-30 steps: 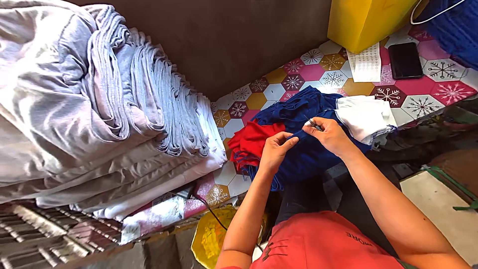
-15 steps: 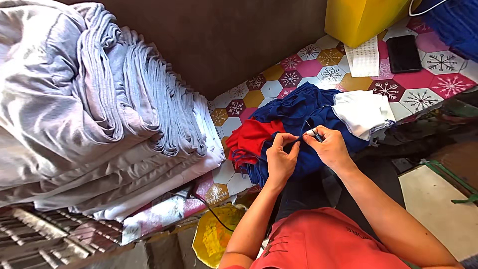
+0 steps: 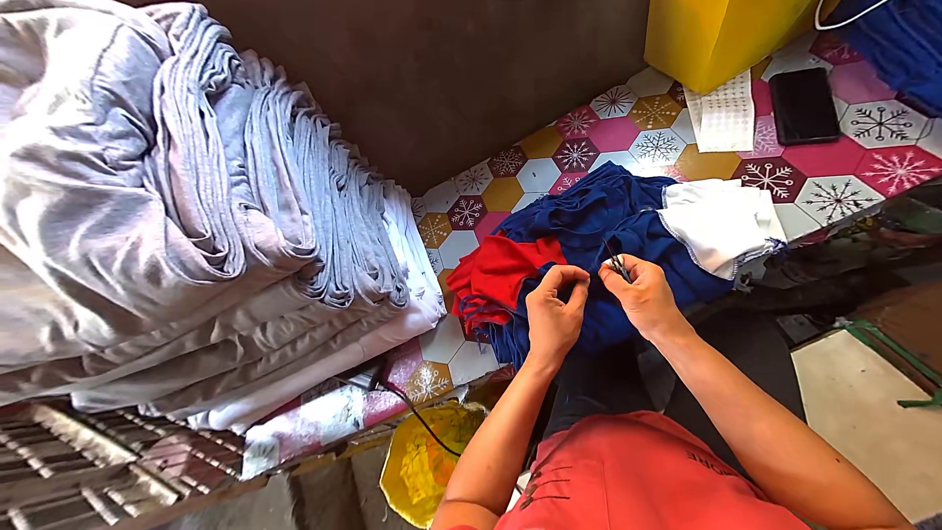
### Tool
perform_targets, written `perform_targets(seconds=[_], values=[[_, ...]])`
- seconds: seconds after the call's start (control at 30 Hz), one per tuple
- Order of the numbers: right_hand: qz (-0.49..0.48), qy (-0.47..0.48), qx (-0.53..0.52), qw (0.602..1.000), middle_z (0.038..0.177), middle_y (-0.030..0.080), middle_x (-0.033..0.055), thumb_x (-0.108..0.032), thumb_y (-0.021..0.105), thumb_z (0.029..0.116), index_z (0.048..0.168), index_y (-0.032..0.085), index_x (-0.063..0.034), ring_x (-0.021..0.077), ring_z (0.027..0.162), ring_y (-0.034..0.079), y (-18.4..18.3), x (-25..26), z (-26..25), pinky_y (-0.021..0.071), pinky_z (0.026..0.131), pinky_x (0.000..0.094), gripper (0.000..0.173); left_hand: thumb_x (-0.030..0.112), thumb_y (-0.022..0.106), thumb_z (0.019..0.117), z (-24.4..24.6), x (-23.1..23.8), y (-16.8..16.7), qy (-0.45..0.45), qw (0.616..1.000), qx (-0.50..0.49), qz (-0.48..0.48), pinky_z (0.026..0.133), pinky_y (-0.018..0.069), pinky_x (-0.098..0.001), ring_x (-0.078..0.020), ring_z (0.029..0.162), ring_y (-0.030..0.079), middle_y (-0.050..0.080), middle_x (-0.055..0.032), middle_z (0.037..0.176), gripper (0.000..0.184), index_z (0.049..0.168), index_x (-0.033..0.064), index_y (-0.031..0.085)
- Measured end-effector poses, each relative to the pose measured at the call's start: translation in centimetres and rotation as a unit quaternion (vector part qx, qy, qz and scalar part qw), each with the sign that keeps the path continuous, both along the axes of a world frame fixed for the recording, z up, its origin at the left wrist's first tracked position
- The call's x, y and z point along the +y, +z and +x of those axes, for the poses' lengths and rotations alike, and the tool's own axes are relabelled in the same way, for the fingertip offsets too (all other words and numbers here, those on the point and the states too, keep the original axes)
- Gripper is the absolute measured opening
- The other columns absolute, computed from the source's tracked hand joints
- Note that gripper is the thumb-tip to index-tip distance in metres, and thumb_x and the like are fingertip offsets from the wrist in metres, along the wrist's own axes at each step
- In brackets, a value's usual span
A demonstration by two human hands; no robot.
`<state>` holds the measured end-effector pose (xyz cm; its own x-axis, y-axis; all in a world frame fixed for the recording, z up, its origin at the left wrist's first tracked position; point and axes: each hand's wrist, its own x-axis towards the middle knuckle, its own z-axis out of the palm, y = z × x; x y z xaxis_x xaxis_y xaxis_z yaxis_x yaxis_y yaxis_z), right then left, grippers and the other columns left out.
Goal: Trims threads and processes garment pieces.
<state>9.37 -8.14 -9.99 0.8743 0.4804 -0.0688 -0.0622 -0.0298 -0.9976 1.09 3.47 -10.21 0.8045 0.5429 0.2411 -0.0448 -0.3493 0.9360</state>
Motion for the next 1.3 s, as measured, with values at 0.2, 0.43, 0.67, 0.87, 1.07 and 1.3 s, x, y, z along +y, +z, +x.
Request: perform_targets(seconds=[0.2, 0.43, 0.67, 0.87, 1.07, 1.3], values=[[-0.046, 0.005, -0.105, 0.993, 0.074, 0.056, -0.0036, -0.007, 0.064, 0.0908, 0.088, 0.062, -0.0068, -0.0011, 0.061, 0.05, 0.3, -0.1, -0.3, 0.0427, 0.057, 0.0163, 0.003, 0.007, 0.066, 0.0955, -0.5, 0.8, 0.6, -0.084, 0.994, 0.075, 0.016, 0.082, 0.0576, -0.025, -0.0053, 0.087, 0.069, 0.073, -0.0045, 0.098, 0.013, 0.104, 0.0031, 0.075], [-0.08, 0.087, -0.156, 0.981, 0.094, 0.066, 0.0027, -0.025, 0.064, 0.0992, 0.112, 0.065, -0.0057, 0.0072, 0.075, 0.062, 0.5, -1.4, 1.7, 0.054, 0.069, 0.0285, 0.023, 0.01, 0.072, 0.094, -0.4, 1.1, 0.4, -0.054, 0.995, 0.087, -0.009, 0.073, 0.0557, -0.0214, -0.0012, 0.075, 0.066, 0.073, 0.0007, 0.087, 0.006, 0.098, 0.0054, 0.075], [-0.162, 0.073, -0.31, 0.934, 0.1, 0.07, 0.0113, -0.038, 0.058, 0.1025, 0.117, 0.067, -0.0013, 0.0186, 0.085, 0.067, -0.1, -4.2, 1.4, 0.0563, 0.076, 0.0395, 0.041, 0.011, 0.064, 0.1003, -0.3, 1.8, 0.4, -0.041, 0.994, 0.099, 0.005, 0.067, 0.0524, -0.0216, -0.0022, 0.069, 0.061, 0.067, 0.0002, 0.083, 0.008, 0.103, 0.0047, 0.068], [-0.161, 0.019, -0.358, 0.92, 0.094, 0.072, 0.0163, -0.03, 0.066, 0.0988, 0.105, 0.071, 0.003, 0.0263, 0.083, 0.071, -0.9, -3.5, -1.1, 0.0573, 0.071, 0.0426, 0.034, 0.012, 0.062, 0.1016, -0.3, 1.2, 0.8, -0.03, 0.994, 0.103, 0.03, 0.064, 0.0509, -0.0211, -0.0024, 0.066, 0.059, 0.066, 0.0001, 0.081, 0.008, 0.104, 0.0051, 0.066], [-0.192, -0.039, -0.421, 0.886, 0.085, 0.07, 0.0158, -0.023, 0.07, 0.0944, 0.099, 0.073, 0.0032, 0.029, 0.07, 0.07, -1.2, -2.6, -2.3, 0.0542, 0.055, 0.0424, 0.027, 0.012, 0.063, 0.1006, -0.1, 0.3, 0.8, -0.023, 0.995, 0.092, 0.039, 0.062, 0.0503, -0.019, -0.001, 0.063, 0.058, 0.066, 0.0008, 0.077, 0.008, 0.103, 0.0043, 0.066], [-0.19, -0.067, -0.442, 0.874, 0.083, 0.07, 0.0149, -0.02, 0.068, 0.0961, 0.097, 0.075, 0.0015, 0.0271, 0.069, 0.07, -1.8, -2.6, -2.6, 0.054, 0.055, 0.0394, 0.023, 0.013, 0.062, 0.1016, 0.1, 0.1, 0.8, -0.02, 0.992, 0.117, 0.046, 0.06, 0.0478, -0.0206, -0.0022, 0.062, 0.055, 0.063, 0.0009, 0.076, 0.01, 0.102, 0.0044, 0.066]])
